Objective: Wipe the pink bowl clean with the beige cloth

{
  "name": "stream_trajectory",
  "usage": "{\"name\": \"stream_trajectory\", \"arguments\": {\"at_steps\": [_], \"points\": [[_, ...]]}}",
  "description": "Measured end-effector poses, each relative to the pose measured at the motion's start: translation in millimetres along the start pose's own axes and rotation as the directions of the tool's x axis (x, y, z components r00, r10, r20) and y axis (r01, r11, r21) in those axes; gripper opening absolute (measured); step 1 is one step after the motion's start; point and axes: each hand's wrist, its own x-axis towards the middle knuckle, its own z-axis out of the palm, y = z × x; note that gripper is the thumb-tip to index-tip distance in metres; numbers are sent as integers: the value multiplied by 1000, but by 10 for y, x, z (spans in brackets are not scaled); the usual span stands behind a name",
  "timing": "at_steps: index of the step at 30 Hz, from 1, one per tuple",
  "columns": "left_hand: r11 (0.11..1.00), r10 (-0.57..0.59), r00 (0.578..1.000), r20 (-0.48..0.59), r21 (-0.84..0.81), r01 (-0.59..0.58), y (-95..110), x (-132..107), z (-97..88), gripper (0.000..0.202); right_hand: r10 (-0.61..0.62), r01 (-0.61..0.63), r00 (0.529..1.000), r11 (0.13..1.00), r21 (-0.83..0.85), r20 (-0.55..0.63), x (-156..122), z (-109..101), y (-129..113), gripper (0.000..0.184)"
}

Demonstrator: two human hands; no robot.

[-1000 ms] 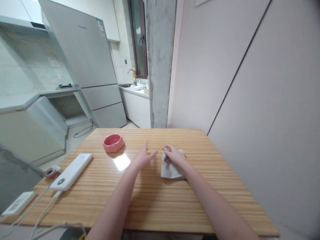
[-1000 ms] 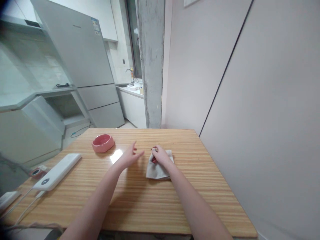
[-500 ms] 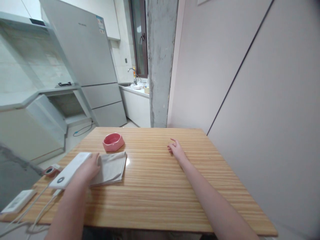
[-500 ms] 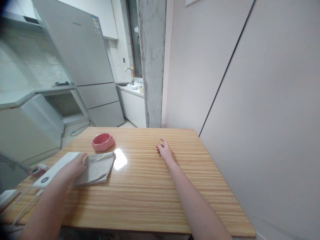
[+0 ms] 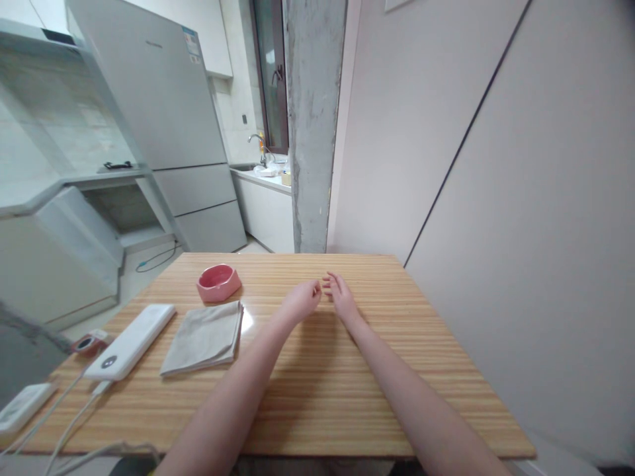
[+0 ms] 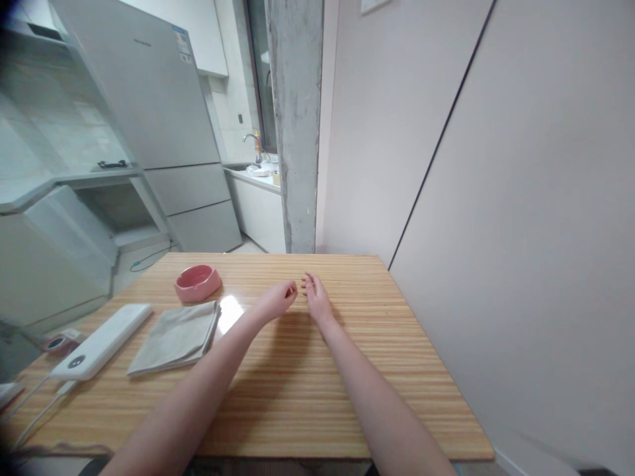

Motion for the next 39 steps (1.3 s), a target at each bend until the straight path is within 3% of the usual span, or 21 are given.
{"name": "stream_trajectory", "arguments": {"at_steps": [3, 6, 24, 27, 29, 30, 31, 33, 34, 35, 36, 39], "points": [[995, 39, 999, -20, -95, -41, -3, 224, 303, 28, -59, 64, 996, 995, -77, 68, -14, 19, -2, 40], [990, 28, 998, -58, -134, -36, -103, 266, 455, 30, -77, 108, 986, 971, -214, 148, -6, 29, 10, 32], [993, 74, 995, -72, -83, -80, -147, 230, 533, 28, -110, 165, 972, 948, -271, 208, 19, 9, 57, 31], [997, 63, 996, -70, -36, -66, -111, 203, 366, 25, -95, 126, 980, 977, -174, 175, 27, 12, 113, 34], [997, -21, 982, -187, 62, 34, -157, 144, 98, 27, -35, 43, 993, 996, -72, 111, 39, 16, 162, 43], [985, -90, 946, -311, 114, 131, -218, 99, -71, 30, -1, 3, 997, 1000, -28, 79, 46, 18, 186, 46], [963, -148, 872, -466, 134, 235, -307, 41, -248, 31, 23, -24, 998, 1000, 4, 56, 53, 21, 206, 47], [899, -196, 713, -673, 166, 404, -555, -100, -571, 32, 31, -32, 999, 999, 27, 43, 65, 26, 233, 47], [844, -246, 636, -731, 161, 511, -702, -177, -696, 37, 24, -26, 999, 999, 29, 47, 69, 29, 239, 46], [786, -316, 590, -742, 143, 601, -851, -252, -789, 43, 21, -22, 998, 999, 29, 51, 72, 32, 240, 46], [735, -405, 584, -704, 130, 666, -995, -319, -850, 48, 22, -24, 998, 999, 30, 53, 72, 34, 237, 46], [675, -557, 666, -496, 196, 711, -1317, -436, -890, 39, 39, -41, 998, 998, 40, 48, 69, 40, 217, 48]]}}
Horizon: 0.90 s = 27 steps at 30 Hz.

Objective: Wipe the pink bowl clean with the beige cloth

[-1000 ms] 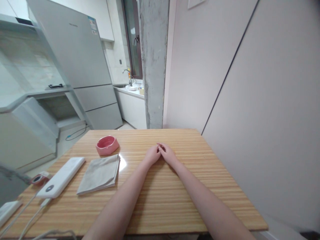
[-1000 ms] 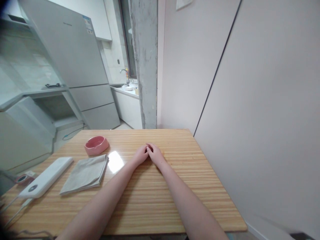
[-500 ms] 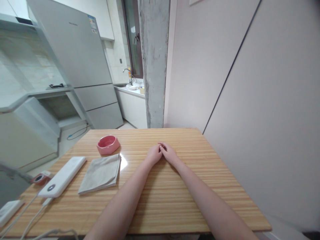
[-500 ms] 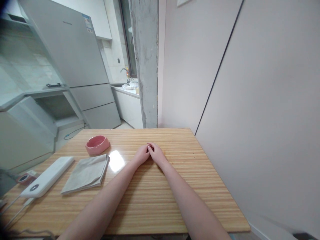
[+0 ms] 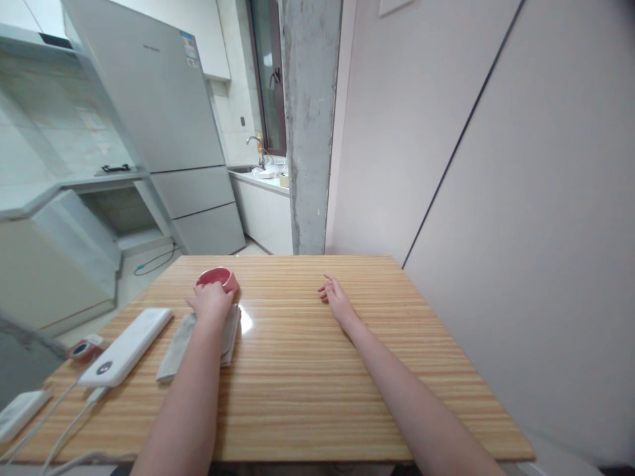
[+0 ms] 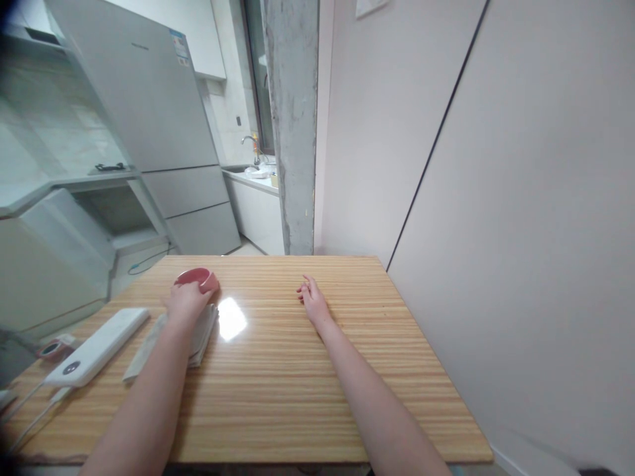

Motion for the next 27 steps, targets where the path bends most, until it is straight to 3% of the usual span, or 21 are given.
{"name": "stream_trajectory", "arguments": {"at_steps": [3, 6, 10, 13, 16, 20, 24, 27], "points": [[994, 97, 995, 25, 47, -98, -16, 33, 93, 26, 7, -7, 1000, 1000, 13, -12, 0, -1, -19, 48], [945, 327, 945, 8, 8, -327, 239, -53, 129, 24, 4, -5, 996, 1000, -7, -92, 8, -26, -38, 48], [730, 665, 746, -32, -184, -658, 806, -446, 172, 16, -34, 24, 980, 998, -54, -196, 14, -90, -89, 47], [581, 795, 607, -2, -283, -763, 1147, -831, 211, 8, -82, 77, 977, 996, -34, -195, 7, -116, -148, 44], [507, 851, 524, 45, -331, -796, 1276, -1079, 231, 9, -111, 109, 984, 994, -22, -142, -5, -108, -198, 36], [486, 867, 493, 70, -339, -805, 1243, -1113, 263, 10, -118, 117, 991, 993, -20, -58, -13, -83, -203, 30], [501, 857, 510, 79, -361, -786, 1228, -1059, 302, 9, -118, 117, 991, 993, -25, -59, -11, -77, -181, 29], [481, 857, 513, 56, -445, -755, 1196, -1074, 217, 17, -119, 118, 992, 993, -17, -52, -15, -73, -191, 29]]}}
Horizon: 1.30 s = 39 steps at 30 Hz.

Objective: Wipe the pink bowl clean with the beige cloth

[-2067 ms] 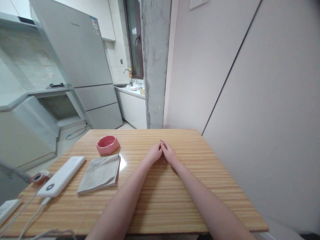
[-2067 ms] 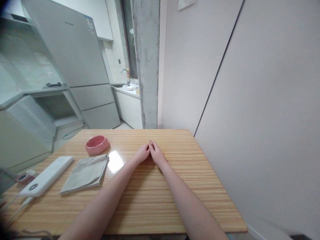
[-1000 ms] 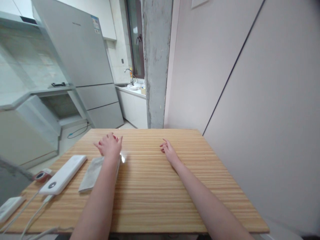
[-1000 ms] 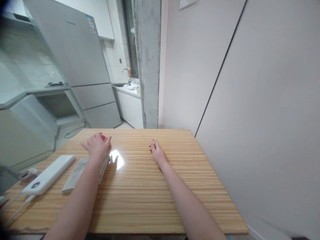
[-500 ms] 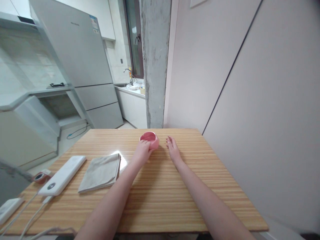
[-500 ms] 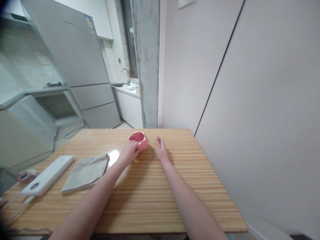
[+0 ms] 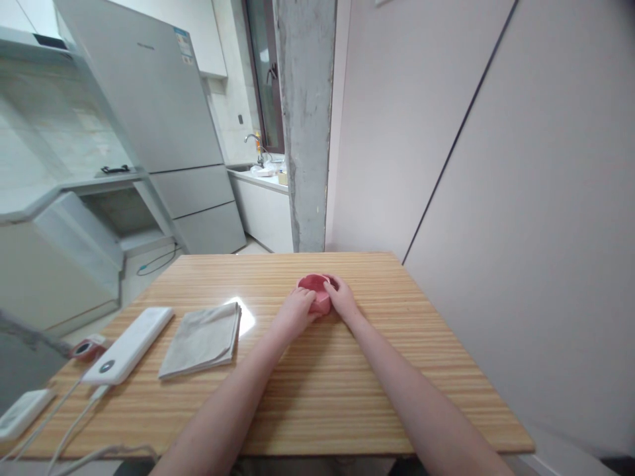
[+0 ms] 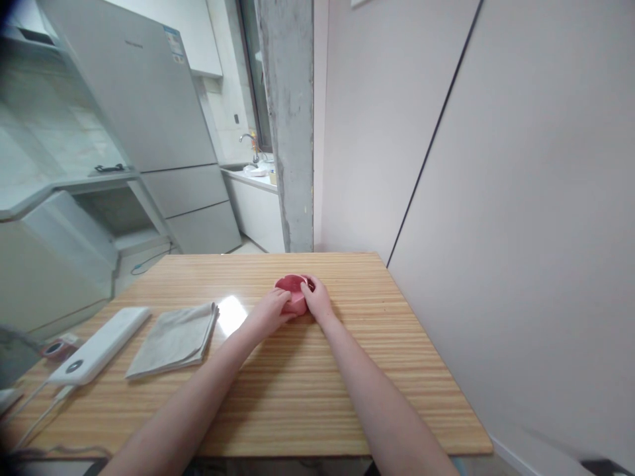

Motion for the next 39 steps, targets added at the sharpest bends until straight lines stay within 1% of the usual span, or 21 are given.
{"name": "stream_trajectory", "arguments": {"at_steps": [3, 5, 6, 8, 10, 13, 15, 17, 18, 20, 23, 25, 27, 29, 31, 32, 33, 34, 35, 37, 39], "points": [[991, -35, 991, -132, -133, 18, -48, -218, -245, 39, 8, -8, 1000, 1000, 14, 12, -3, 7, -19, 29], [981, -163, 951, -261, -146, 128, -226, -491, -465, 44, 15, -15, 1000, 1000, 10, 11, 0, 10, -21, 29], [959, -279, 909, -308, -130, 250, -361, -659, -569, 41, 19, -19, 1000, 1000, 8, 8, 3, 12, -18, 30], [851, -514, 809, -287, -48, 523, -679, -1020, -728, 36, 26, -26, 1000, 1000, 11, 7, 10, 15, -8, 30], [642, -692, 636, -342, 110, 759, -975, -1359, -803, 37, 35, -35, 999, 999, 13, 4, 17, 18, -3, 30], [404, -771, 473, -427, 248, 881, -1228, -1690, -800, 51, 35, -35, 999, 999, 17, 12, 18, 21, -11, 31], [321, -819, 391, -420, 229, 919, -1269, -1761, -779, 63, 34, -35, 999, 999, 13, 21, 15, 16, -21, 31], [306, -861, 352, -367, 178, 935, -1251, -1729, -765, 73, 44, -44, 999, 999, -4, 22, 13, 4, -31, 32], [337, -867, 368, -337, 148, 930, -1226, -1684, -761, 76, 46, -46, 999, 999, -14, 12, 12, -5, -40, 33], [444, -840, 444, -314, 76, 893, -1137, -1546, -755, 75, 15, -16, 1000, 999, -42, -27, 9, -25, -78, 35], [666, -712, 624, -322, -26, 746, -855, -1247, -769, 67, -102, 98, 994, 991, -92, -48, -17, -40, -227, 36], [802, -588, 756, -288, -85, 591, -567, -1008, -812, 65, -113, 114, 993, 993, -45, 23, -56, -35, -396, 36], [903, -426, 880, -209, -166, 397, -249, -757, -881, 65, -71, 60, 987, 995, 80, 141, -112, -29, -595, 46], [936, -244, 968, -65, -277, 217, 30, -503, -948, 67, -45, -15, 952, 981, 191, 302, -170, -41, -783, 64], [894, -102, 994, 43, -434, 110, 208, -253, -973, 71, 18, -140, 871, 967, 215, 490, -207, -83, -918, 69], [855, -61, 997, 50, -513, 78, 249, -135, -959, 73, 84, -225, 823, 956, 187, 562, -211, -113, -957, 66], [814, -50, 998, 29, -578, 58, 256, -28, -925, 74, 164, -305, 793, 941, 149, 586, -202, -149, -977, 61], [778, -75, 997, -22, -626, 45, 233, 66, -869, 73, 241, -364, 797, 923, 123, 554, -182, -188, -980, 56], [756, -136, 987, -88, -653, 46, 182, 141, -792, 67, 299, -391, 837, 913, 118, 459, -150, -229, -969, 51], [754, -319, 923, -214, -648, 111, 29, 227, -592, 51, 301, -312, 948, 941, 128, 99, -70, -312, -927, 43], [791, -467, 837, -285, -559, 251, -143, 232, -365, 44, 114, -117, 963, 993, 2, -244, -1, -381, -885, 35]]}}
